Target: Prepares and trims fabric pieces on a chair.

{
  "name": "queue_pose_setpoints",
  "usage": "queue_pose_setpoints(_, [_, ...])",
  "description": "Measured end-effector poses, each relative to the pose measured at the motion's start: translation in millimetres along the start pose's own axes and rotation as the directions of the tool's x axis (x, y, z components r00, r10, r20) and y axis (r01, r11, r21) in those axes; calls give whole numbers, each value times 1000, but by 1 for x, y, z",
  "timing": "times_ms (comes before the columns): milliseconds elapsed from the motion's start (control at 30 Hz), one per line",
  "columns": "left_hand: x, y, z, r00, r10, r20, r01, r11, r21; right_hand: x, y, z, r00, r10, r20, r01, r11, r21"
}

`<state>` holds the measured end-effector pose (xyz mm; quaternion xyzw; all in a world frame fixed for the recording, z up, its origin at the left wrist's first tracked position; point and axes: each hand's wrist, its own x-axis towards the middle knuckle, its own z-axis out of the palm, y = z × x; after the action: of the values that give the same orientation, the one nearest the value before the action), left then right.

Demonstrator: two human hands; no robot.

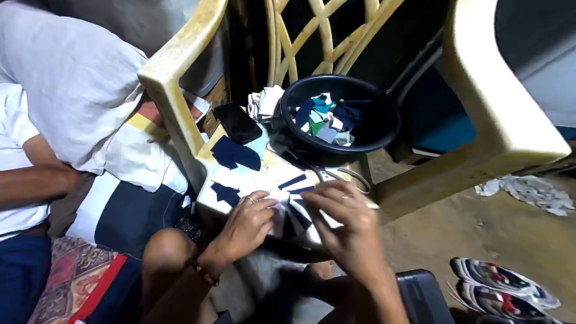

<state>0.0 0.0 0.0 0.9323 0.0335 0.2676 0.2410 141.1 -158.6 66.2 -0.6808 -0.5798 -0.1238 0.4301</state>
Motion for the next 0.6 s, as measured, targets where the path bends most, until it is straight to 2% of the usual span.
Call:
queue_pose_setpoints(100, [-1,-1,-1,1000,11,22,-12,1000,17,-9,18,35,981,52,188,-46,998,-36])
queue_pose_setpoints(200, [-2,-2,-1,1000,12,20,-12,1000,25,-19,26,50,944,50,327,-30,997,-66])
queue_pose_setpoints(400, [-7,-3,4,1000,17,-3,-17,1000,19,-36,38,59,912,78,402,-11,986,-166])
queue_pose_setpoints(600, [-17,-4,-7,998,62,4,-62,995,76,-41,41,66,936,38,349,43,974,-223])
